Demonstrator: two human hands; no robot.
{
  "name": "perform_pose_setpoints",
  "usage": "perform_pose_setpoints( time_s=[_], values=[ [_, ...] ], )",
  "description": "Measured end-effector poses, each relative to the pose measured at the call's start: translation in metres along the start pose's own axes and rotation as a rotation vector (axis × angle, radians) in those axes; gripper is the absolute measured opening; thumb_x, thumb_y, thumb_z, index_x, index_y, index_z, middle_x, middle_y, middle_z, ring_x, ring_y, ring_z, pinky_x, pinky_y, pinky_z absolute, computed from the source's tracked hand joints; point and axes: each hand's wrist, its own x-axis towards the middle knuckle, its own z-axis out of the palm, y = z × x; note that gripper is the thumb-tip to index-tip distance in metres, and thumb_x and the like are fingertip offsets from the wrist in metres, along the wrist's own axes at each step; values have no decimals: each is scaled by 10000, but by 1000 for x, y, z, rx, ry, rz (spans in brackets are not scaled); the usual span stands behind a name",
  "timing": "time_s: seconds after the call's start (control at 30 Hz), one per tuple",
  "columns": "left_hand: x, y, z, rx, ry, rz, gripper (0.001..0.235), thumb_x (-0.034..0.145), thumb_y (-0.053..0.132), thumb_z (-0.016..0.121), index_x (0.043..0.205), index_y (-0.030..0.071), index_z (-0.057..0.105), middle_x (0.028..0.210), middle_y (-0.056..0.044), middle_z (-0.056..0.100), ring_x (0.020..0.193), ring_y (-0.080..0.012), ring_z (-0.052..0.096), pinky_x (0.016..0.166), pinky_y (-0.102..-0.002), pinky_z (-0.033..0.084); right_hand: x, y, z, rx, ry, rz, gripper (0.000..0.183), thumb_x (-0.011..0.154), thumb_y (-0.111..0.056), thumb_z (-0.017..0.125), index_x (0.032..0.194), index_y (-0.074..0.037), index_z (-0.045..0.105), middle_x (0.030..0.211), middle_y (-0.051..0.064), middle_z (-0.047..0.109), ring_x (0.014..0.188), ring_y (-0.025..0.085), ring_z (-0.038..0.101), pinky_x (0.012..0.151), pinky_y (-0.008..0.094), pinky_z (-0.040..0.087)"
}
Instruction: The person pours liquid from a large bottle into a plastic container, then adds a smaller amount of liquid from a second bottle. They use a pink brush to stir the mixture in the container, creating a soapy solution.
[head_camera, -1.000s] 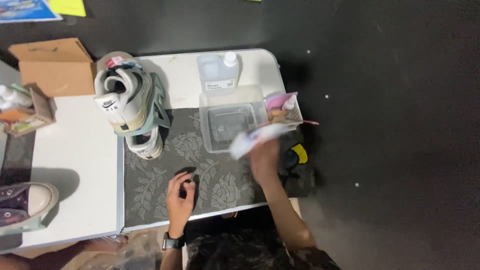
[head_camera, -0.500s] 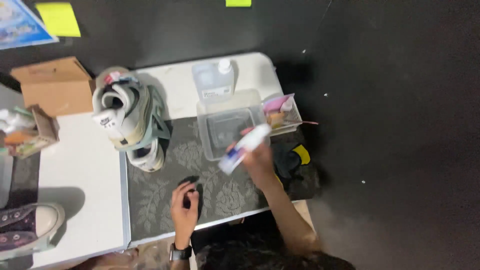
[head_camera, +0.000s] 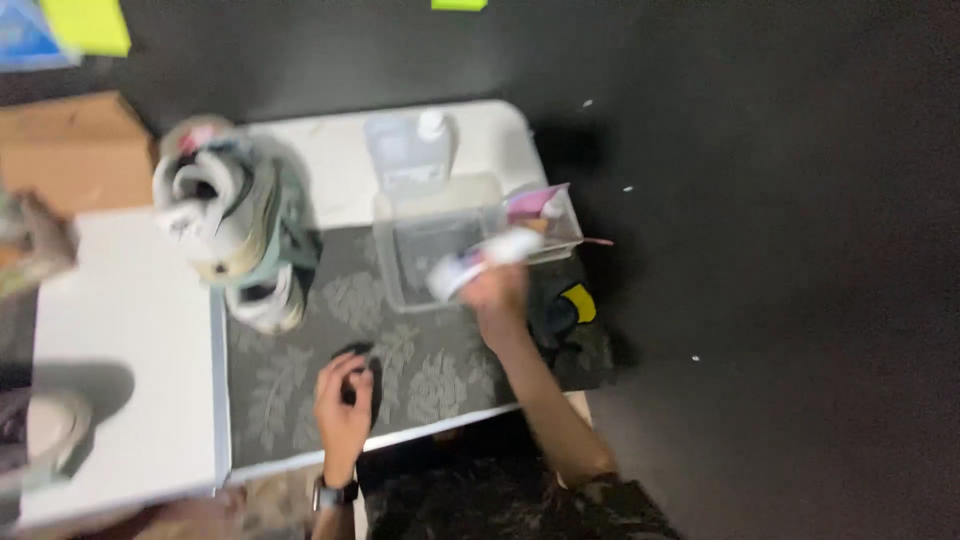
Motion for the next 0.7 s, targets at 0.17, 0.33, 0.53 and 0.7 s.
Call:
perform_pose_setpoints(
  time_s=[0.17,0.33,0.53,0.7],
  values=[
    [17,0,-6,-36,-50,-28,197,972,146,606,1140,94,696,1260,-128,633,1199,-286,604,1039,-412,468,11,2,20,-27,-49,-68,535,902,-147,646,1406,-148,467,1310,99,548,1205,270,593,1001,446,548],
    [18,0,-1,-49,-85,-127,237,958,182,602,1163,118,701,1312,-103,616,1095,-207,617,904,-326,518,47,29,-21,-409,-556,-213,306,804,33,642,1077,-79,561,935,112,702,845,237,675,722,430,604],
    [-1,2,-3,-36,-73,-122,233,964,183,591,1148,104,711,1277,-99,630,1222,-257,582,1090,-432,424,14,13,-24,-605,-302,39,366,853,-133,658,1193,-74,535,1009,167,688,889,245,644,708,382,511],
    [8,-1,-8,-61,-47,-26,222,1008,191,543,1109,96,716,1225,-126,650,1173,-274,619,1018,-384,469,76,64,-51,-304,-356,-293,411,665,84,788,1013,-70,635,935,48,641,793,149,614,654,315,589]
  ],
)
